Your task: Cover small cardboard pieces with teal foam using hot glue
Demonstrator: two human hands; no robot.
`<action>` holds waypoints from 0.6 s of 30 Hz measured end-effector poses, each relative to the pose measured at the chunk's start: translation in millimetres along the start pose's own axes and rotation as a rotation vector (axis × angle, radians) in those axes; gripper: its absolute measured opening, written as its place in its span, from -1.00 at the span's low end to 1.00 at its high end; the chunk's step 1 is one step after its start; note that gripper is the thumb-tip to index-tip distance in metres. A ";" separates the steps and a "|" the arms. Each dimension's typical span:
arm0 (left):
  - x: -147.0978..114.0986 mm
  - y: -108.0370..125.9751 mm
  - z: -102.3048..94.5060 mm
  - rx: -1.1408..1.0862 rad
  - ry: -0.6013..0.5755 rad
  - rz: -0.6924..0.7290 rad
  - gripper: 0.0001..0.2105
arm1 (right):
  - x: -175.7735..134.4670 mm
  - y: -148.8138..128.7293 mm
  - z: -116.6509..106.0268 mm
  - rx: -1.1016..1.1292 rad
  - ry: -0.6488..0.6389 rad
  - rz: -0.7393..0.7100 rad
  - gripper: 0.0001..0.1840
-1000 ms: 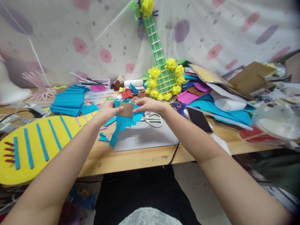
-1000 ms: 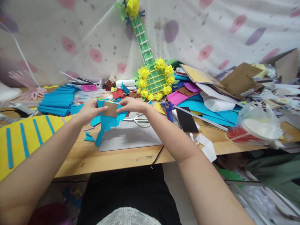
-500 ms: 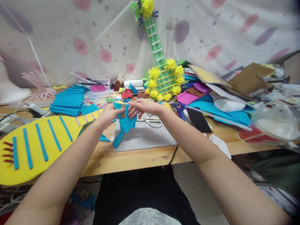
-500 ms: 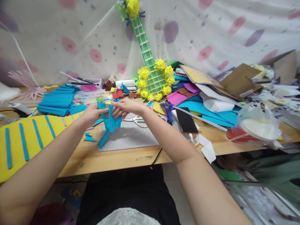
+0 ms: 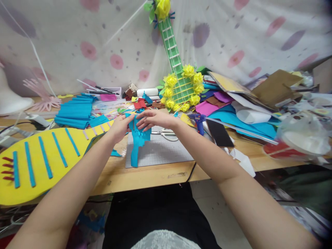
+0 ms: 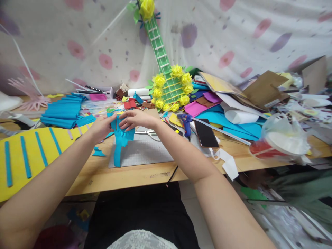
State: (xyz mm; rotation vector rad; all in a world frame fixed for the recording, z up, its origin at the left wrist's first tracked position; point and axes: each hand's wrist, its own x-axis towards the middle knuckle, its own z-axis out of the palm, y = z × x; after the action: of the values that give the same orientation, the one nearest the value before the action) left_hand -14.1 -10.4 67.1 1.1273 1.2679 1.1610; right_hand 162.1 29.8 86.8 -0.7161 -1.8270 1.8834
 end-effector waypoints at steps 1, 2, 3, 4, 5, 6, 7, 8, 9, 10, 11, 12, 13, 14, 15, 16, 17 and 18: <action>-1.0 0.1 0.2 0.026 0.015 0.016 -0.64 | -0.3 -1.3 2.2 -0.002 0.015 0.005 -0.71; -2.1 0.4 0.3 0.053 0.019 0.038 -0.65 | -0.5 -2.6 4.4 -0.005 0.030 0.012 -0.67; -3.2 0.9 0.4 0.077 0.014 0.061 -0.66 | -0.7 -3.8 6.5 -0.008 0.045 0.019 -0.64; -4.2 1.4 0.5 0.095 0.000 0.079 -0.66 | -1.0 -4.8 8.4 -0.011 0.054 0.024 -0.62; -4.9 1.8 0.7 0.106 -0.016 0.089 -0.66 | -1.3 -5.6 10.0 -0.015 0.060 0.026 -0.59; -5.3 2.0 1.0 0.108 -0.030 0.091 -0.66 | -1.8 -6.2 11.2 -0.024 0.068 0.023 -0.57; -5.3 1.9 1.3 0.105 -0.039 0.085 -0.66 | -2.4 -6.5 12.0 -0.038 0.076 0.015 -0.55; -5.0 1.6 1.7 0.097 -0.045 0.074 -0.66 | -3.2 -6.7 12.4 -0.062 0.086 0.005 -0.54; -4.4 1.0 2.2 0.082 -0.048 0.062 -0.65 | -4.2 -6.7 12.2 -0.100 0.106 -0.007 -0.54; -3.7 0.2 2.6 0.060 -0.049 0.050 -0.64 | -5.3 -6.5 11.4 -0.154 0.142 -0.024 -0.54; -2.9 -0.7 3.1 0.033 -0.045 0.038 -0.63 | -6.2 -5.9 10.0 -0.219 0.203 -0.049 -0.56; -2.2 -1.7 3.4 0.008 -0.036 0.025 -0.61 | -7.0 -4.9 8.0 -0.289 0.285 -0.079 -0.59; -1.5 -2.8 3.6 -0.013 -0.022 0.015 -0.61 | -7.4 -3.3 5.6 -0.354 0.385 -0.113 -0.63; -0.9 -3.8 3.8 -0.029 -0.007 0.007 -0.61 | -7.3 -0.9 3.0 -0.409 0.494 -0.149 -0.68; -0.3 -4.9 3.9 -0.040 0.000 0.005 -0.62 | -6.6 2.2 0.5 -0.449 0.596 -0.182 -0.73; 0.2 -5.9 4.0 -0.047 0.000 0.010 -0.63 | -5.4 5.9 -1.6 -0.473 0.675 -0.202 -0.75; 0.8 -6.9 4.1 -0.052 -0.006 0.018 -0.65 | -3.7 10.1 -3.0 -0.480 0.722 -0.204 -0.74; 1.3 -7.7 4.3 -0.057 -0.014 0.028 -0.67 | -1.7 14.6 -3.5 -0.467 0.740 -0.192 -0.69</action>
State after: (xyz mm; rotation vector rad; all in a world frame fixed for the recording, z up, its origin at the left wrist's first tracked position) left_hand -9.9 -9.7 59.2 1.1127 1.2043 1.2006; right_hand 166.4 30.7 72.4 -1.1507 -1.7326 0.8751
